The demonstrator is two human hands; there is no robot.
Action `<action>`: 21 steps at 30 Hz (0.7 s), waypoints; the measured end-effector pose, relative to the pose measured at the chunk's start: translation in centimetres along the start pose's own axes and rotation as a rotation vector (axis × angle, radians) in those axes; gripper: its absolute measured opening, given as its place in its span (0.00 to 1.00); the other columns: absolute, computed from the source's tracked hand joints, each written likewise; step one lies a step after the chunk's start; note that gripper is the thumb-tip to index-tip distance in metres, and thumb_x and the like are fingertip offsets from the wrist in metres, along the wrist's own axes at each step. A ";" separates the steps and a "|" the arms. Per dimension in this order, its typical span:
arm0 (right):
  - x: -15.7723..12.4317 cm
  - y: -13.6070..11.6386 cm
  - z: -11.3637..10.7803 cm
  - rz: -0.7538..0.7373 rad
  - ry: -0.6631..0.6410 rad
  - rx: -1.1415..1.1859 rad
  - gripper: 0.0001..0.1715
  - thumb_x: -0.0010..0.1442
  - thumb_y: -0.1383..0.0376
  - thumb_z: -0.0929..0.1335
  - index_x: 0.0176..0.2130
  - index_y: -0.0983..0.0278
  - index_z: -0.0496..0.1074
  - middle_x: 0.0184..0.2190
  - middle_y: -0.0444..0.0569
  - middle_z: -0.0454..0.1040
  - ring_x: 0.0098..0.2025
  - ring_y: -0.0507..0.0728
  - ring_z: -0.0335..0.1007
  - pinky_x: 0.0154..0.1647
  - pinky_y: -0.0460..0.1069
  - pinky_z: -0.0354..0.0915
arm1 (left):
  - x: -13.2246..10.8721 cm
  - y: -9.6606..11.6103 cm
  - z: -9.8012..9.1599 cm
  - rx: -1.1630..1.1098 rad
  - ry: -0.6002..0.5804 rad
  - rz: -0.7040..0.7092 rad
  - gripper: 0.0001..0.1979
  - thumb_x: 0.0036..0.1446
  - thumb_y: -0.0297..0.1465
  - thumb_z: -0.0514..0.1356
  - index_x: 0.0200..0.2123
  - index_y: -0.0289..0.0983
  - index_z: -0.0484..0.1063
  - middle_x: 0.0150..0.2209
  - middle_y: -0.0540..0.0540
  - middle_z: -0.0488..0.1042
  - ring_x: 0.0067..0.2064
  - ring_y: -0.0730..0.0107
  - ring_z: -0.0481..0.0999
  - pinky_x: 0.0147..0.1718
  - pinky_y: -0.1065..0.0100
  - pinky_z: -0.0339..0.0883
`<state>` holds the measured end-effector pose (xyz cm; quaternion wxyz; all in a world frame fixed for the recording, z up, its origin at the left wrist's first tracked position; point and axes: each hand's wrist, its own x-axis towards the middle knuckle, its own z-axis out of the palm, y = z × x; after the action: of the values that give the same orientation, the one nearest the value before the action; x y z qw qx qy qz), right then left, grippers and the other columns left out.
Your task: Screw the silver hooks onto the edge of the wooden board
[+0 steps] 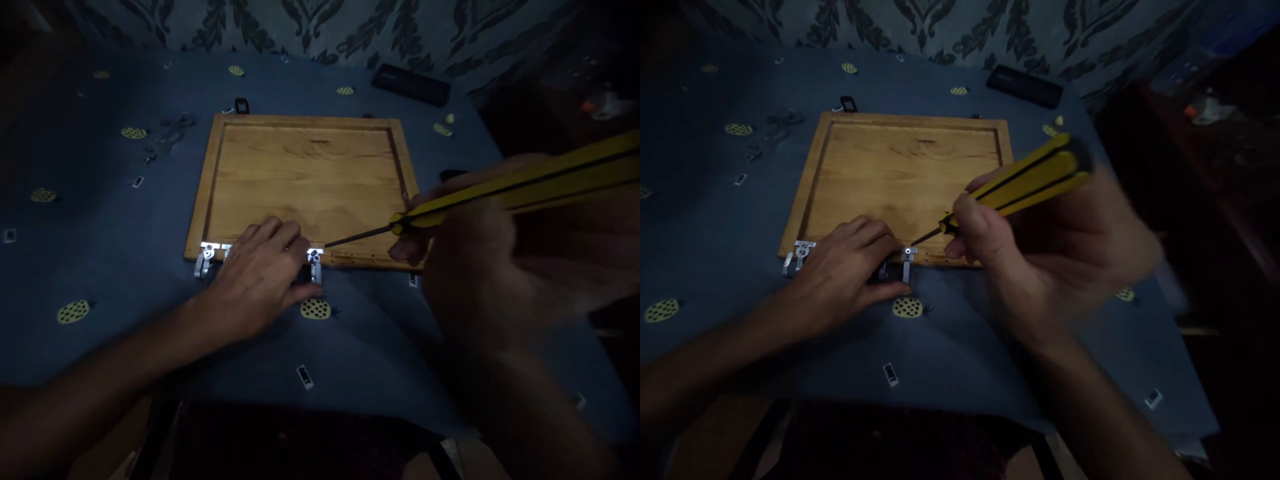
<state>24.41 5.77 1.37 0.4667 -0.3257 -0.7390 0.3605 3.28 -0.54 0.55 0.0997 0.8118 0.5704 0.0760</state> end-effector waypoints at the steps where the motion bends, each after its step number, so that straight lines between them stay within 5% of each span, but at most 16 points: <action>1: 0.1 -0.2 0.5 0.004 0.006 0.002 0.20 0.57 0.55 0.78 0.48 0.46 0.77 0.41 0.44 0.82 0.38 0.63 0.81 0.29 0.56 0.77 | 0.0 0.0 0.0 -0.003 0.000 -0.002 0.21 0.60 0.44 0.68 0.47 0.33 0.75 0.45 0.42 0.75 0.50 0.53 0.72 0.47 0.56 0.68; 4: 0.5 -0.9 2.3 0.011 0.014 -0.004 0.21 0.53 0.53 0.79 0.46 0.49 0.78 0.40 0.47 0.82 0.37 0.64 0.81 0.28 0.57 0.77 | 0.0 0.0 -0.1 -0.001 -0.010 -0.011 0.21 0.60 0.44 0.68 0.47 0.33 0.76 0.45 0.42 0.75 0.50 0.52 0.72 0.48 0.56 0.68; 9: 0.6 -1.4 3.4 -0.098 0.198 -0.004 0.04 0.59 0.63 0.76 0.34 0.53 0.79 0.31 0.45 0.79 0.24 0.55 0.73 0.22 0.53 0.72 | 0.2 0.2 -0.3 0.003 -0.038 -0.018 0.21 0.60 0.44 0.68 0.46 0.32 0.76 0.45 0.41 0.75 0.50 0.52 0.72 0.49 0.56 0.67; 14: 0.5 -1.3 3.3 -0.124 0.220 -0.031 0.07 0.59 0.69 0.76 0.33 0.56 0.79 0.27 0.43 0.76 0.22 0.53 0.72 0.20 0.50 0.70 | 0.2 0.2 -0.3 0.000 -0.041 -0.026 0.21 0.61 0.44 0.68 0.47 0.33 0.76 0.46 0.41 0.75 0.50 0.52 0.71 0.49 0.56 0.66; 21: 0.3 -0.4 3.3 -0.128 0.220 -0.057 0.06 0.57 0.64 0.78 0.33 0.55 0.78 0.28 0.40 0.77 0.23 0.51 0.72 0.21 0.49 0.70 | 0.2 0.2 -0.1 0.009 -0.028 -0.018 0.22 0.60 0.45 0.68 0.47 0.32 0.76 0.45 0.41 0.75 0.50 0.52 0.72 0.48 0.56 0.68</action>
<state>21.21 5.01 0.87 0.5575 -0.3286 -0.7126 0.2711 3.47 -0.43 0.74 0.1049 0.8080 0.5765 0.0612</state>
